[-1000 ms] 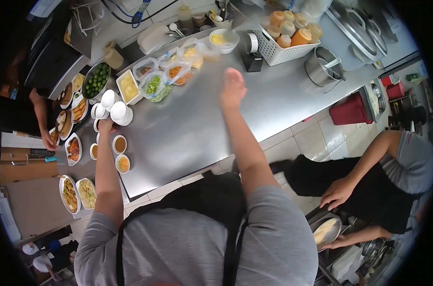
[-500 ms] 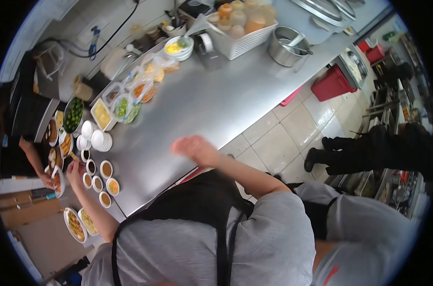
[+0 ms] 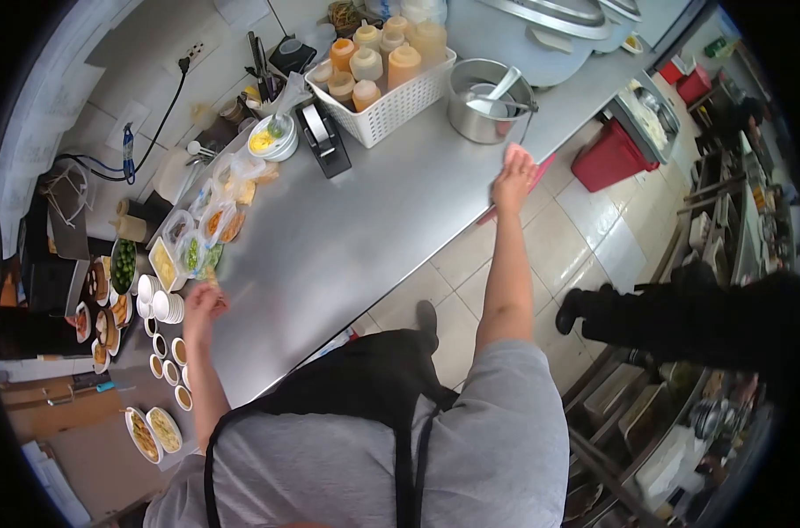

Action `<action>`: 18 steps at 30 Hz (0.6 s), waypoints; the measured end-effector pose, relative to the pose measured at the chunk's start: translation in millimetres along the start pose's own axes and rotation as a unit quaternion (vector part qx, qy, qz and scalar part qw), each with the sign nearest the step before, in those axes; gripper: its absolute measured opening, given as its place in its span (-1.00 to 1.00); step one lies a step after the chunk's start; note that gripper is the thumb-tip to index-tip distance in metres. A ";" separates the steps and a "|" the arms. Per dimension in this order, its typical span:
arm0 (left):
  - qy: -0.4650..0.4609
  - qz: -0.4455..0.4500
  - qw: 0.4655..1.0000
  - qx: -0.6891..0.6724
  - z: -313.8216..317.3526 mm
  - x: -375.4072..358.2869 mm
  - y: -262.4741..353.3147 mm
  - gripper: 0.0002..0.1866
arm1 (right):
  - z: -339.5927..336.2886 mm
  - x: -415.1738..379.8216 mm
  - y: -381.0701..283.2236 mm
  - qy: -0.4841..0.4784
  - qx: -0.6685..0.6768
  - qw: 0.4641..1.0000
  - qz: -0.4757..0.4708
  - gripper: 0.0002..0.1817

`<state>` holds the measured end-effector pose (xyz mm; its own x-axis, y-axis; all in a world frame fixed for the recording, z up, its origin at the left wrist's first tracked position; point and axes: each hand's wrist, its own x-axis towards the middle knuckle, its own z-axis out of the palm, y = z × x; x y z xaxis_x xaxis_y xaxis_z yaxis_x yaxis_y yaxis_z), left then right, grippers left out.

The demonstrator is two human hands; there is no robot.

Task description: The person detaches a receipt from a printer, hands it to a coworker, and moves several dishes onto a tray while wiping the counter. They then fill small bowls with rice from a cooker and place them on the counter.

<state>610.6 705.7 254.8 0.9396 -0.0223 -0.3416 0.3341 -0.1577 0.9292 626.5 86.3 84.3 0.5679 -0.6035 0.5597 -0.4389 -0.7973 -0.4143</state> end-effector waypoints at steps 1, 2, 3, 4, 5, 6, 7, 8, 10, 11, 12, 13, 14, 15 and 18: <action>-0.018 -0.026 0.999 0.007 23.5 -0.8 -0.1 -0.78 | 6.1 15.9 12.1 -0.003 0.008 1.000 -0.005 -0.55; -0.008 -0.027 1.000 0.006 45.9 -2.6 0.6 -0.78 | 12.3 30.3 24.3 0.003 -0.019 1.000 0.015 -0.54; -0.033 -0.059 0.998 -0.010 67.4 -4.5 1.6 -0.79 | 18.1 43.7 36.1 0.009 -0.047 0.998 0.036 -0.53; -0.059 -0.091 0.994 -0.027 87.1 -5.1 3.5 -0.79 | 24.0 57.4 50.0 0.005 -0.040 0.999 0.032 -0.53; -0.050 -0.092 0.994 -0.029 105.2 -5.3 6.3 -0.79 | 29.0 71.1 64.0 0.011 -0.063 0.997 0.039 -0.52; -0.075 -0.106 0.990 -0.054 121.2 -4.9 9.4 -0.80 | 34.2 82.8 75.2 0.017 -0.086 0.995 0.047 -0.50; -0.100 -0.119 0.985 -0.079 135.1 -4.0 12.1 -0.80 | 33.7 94.5 81.8 0.011 -0.081 0.996 0.043 -0.50; -0.092 -0.122 0.985 -0.081 147.3 -2.5 14.4 -0.80 | 31.3 106.8 88.7 -0.023 -0.030 0.994 0.107 -0.49; -0.125 -0.121 0.975 -0.139 164.2 0.8 19.0 -0.81 | 23.3 120.8 85.8 -0.066 0.024 0.984 0.166 -0.47; -0.116 -0.122 0.976 -0.141 168.6 1.7 20.5 -0.81 | 15.6 121.9 83.4 -0.111 0.036 0.975 0.189 -0.48; -0.123 -0.113 0.974 -0.152 172.0 2.6 21.5 -0.80 | 9.5 119.7 81.0 -0.155 0.046 0.964 0.209 -0.48; -0.129 -0.103 0.973 -0.164 174.5 3.7 22.3 -0.79 | 26.2 101.9 96.2 -0.037 0.082 0.994 0.055 -0.49; -0.119 -0.102 0.973 -0.169 175.7 3.9 22.5 -0.79 | 18.5 83.9 83.3 0.003 0.063 0.998 0.000 -0.51; -0.113 -0.098 0.974 -0.172 175.1 2.8 22.1 -0.79 | 4.2 54.7 58.2 0.043 0.045 0.997 -0.055 -0.52; -0.097 -0.095 0.974 -0.179 168.9 1.4 20.6 -0.79 | -54.7 -48.3 -11.2 -0.207 0.125 0.970 -0.029 -0.37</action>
<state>606.2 535.6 249.7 0.8377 -0.2185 -0.5005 0.5385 0.1774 0.8237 565.9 124.9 101.2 0.8404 -0.4687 0.2720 -0.2447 -0.7760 -0.5813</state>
